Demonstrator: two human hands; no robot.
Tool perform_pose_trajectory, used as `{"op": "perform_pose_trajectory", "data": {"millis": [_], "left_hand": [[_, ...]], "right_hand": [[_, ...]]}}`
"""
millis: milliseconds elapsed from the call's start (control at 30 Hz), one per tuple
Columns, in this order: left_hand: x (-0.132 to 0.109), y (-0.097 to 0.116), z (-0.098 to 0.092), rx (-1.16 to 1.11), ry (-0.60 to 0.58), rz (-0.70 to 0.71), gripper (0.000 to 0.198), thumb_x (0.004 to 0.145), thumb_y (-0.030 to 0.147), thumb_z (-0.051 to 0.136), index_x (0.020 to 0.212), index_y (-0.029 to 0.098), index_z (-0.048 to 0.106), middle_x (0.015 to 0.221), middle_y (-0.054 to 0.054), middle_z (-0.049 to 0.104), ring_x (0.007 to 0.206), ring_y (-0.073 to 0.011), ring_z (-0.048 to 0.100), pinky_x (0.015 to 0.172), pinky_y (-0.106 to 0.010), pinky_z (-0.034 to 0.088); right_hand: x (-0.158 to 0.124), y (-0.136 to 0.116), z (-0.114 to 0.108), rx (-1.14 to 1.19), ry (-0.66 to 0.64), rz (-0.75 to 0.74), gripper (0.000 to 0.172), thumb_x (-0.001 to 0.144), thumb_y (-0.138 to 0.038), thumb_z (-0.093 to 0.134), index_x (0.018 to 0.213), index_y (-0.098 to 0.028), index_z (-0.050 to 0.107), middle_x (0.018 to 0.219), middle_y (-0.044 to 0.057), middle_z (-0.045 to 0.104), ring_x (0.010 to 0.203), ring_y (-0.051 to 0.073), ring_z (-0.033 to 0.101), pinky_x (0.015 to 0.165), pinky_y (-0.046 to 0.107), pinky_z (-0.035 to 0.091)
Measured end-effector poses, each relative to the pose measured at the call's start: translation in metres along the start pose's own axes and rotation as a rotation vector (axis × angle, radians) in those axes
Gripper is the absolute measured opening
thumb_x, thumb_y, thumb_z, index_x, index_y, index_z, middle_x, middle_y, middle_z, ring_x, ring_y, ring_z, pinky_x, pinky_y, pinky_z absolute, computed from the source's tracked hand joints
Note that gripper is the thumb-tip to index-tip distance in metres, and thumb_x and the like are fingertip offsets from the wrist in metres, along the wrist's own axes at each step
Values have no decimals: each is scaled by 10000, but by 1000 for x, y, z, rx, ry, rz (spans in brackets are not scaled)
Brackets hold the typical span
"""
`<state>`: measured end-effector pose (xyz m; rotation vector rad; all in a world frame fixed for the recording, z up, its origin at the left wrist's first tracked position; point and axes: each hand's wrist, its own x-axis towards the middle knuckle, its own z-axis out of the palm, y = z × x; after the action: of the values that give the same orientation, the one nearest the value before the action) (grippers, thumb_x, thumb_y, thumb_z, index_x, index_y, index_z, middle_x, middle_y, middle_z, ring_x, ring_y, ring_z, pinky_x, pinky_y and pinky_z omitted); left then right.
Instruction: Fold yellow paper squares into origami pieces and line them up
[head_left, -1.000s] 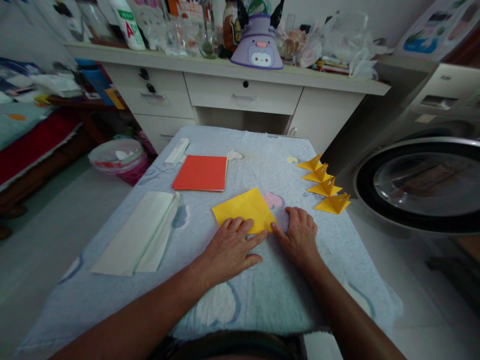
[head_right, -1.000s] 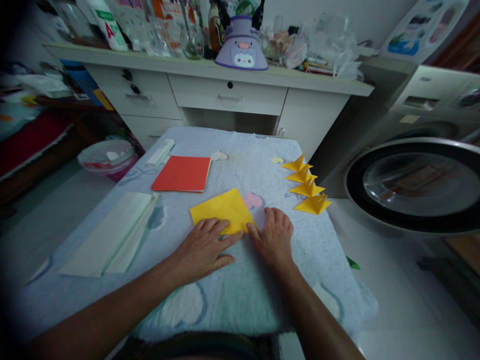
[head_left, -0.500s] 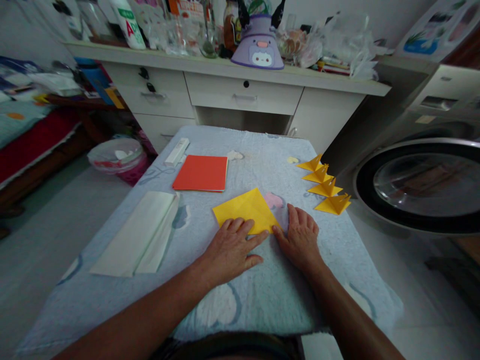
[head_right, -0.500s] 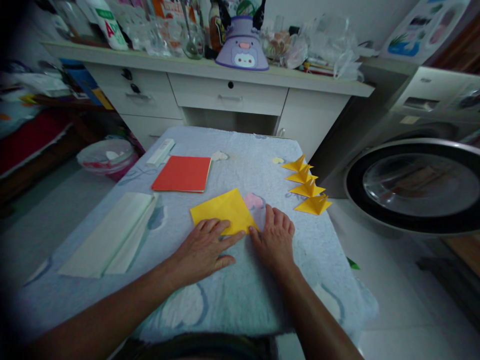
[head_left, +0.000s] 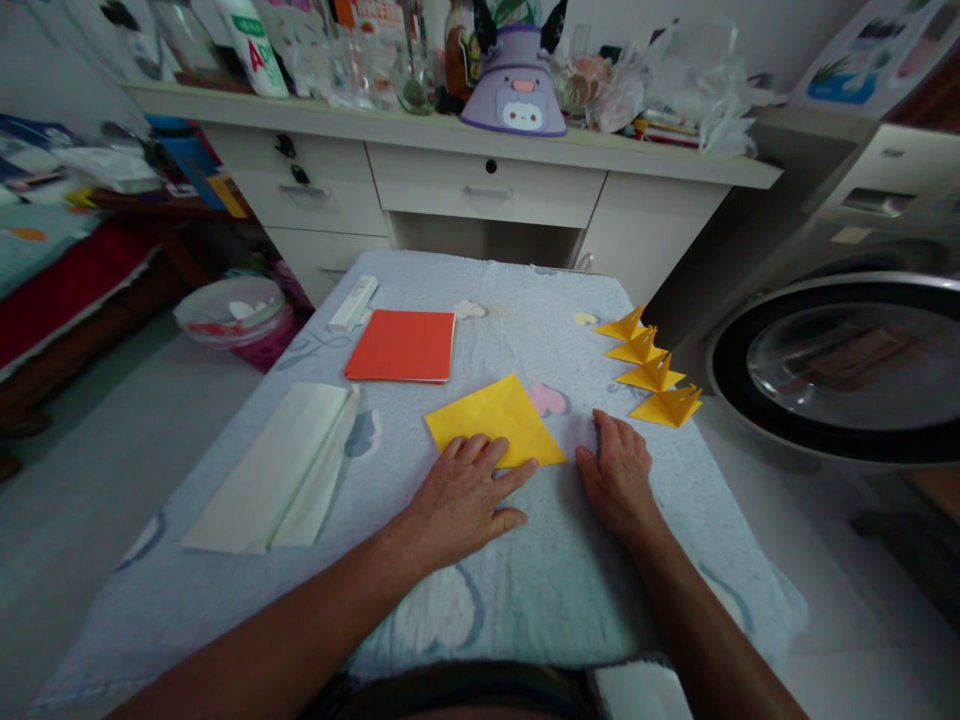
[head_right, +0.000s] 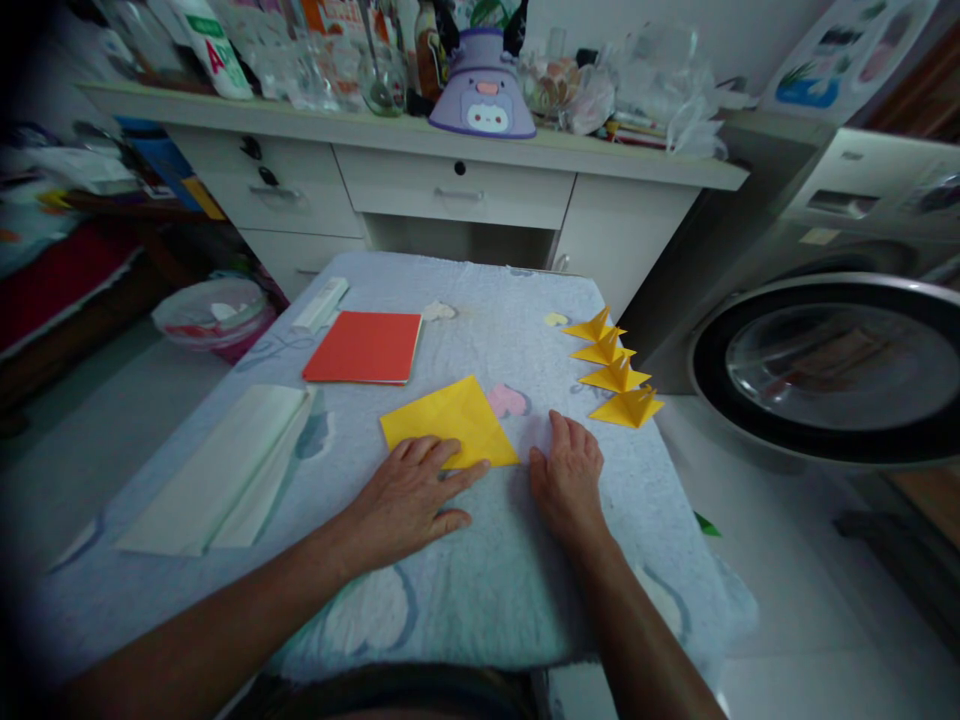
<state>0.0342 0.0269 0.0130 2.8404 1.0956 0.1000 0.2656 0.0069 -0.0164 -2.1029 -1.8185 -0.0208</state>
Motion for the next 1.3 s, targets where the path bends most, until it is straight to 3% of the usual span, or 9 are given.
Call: {"op": "perform_pose_trajectory", "data": {"millis": [300,467,700,833,967,1167,1300], "left_hand": [[1,1,0,-3,-4,-10,583,873,573,535,1410,389,401,1342,-67,479,1155,-289,432,966,-439,329],[0,0,1,-7,0,-11,569,876,576,527,1401,388,412,1340,-66,481,1157,-291,431,957,-439,337],[0,-1,4,-11,14,-1,567,874,575,529,1396,381,421,1341,-73,480,1152,-298,433,950,-451,341],[0,0,3,-8,15,-2,567,877,574,526,1400,383,418,1336,-72,482,1155,-297,431,954,-448,335],[0,0,3,0,12,-3,577,879,576,522,1410,387,402,1339,-71,482,1146,-297,432,946,-446,337],[0,-1,4,0,22,4,558,880,581,515,1394,382,422,1340,-77,476,1153,-299,432,948,-449,343],[0,-1,4,-15,38,3,564,871,575,537,1392,394,417,1334,-72,476,1149,-296,436,942,-450,354]], "right_hand": [[-3,-11,-2,-53,-52,-86,635,883,-468,487,1417,-144,373,1309,176,503,1176,343,441,977,512,350],[-2,-10,-3,-58,-69,-84,656,871,-363,496,1476,-206,297,1315,144,494,1167,330,445,991,513,335],[-3,-2,-1,7,-28,-81,716,838,-231,449,1500,-151,189,1306,159,489,1189,312,442,1010,494,344],[-4,-9,-2,-42,-28,-84,723,885,-409,454,1490,-94,212,1305,193,486,1192,339,430,1013,514,328],[-4,-16,-3,-93,-31,-119,788,869,-527,483,1503,-135,224,1319,179,480,1178,349,426,1006,529,313],[-2,-10,-4,-21,-47,-126,730,875,-382,505,1517,-200,210,1314,150,483,1181,330,439,992,535,339],[-2,-8,-11,105,79,-196,674,821,-213,529,1460,-190,315,1310,156,473,1204,337,428,1009,572,334]]}}
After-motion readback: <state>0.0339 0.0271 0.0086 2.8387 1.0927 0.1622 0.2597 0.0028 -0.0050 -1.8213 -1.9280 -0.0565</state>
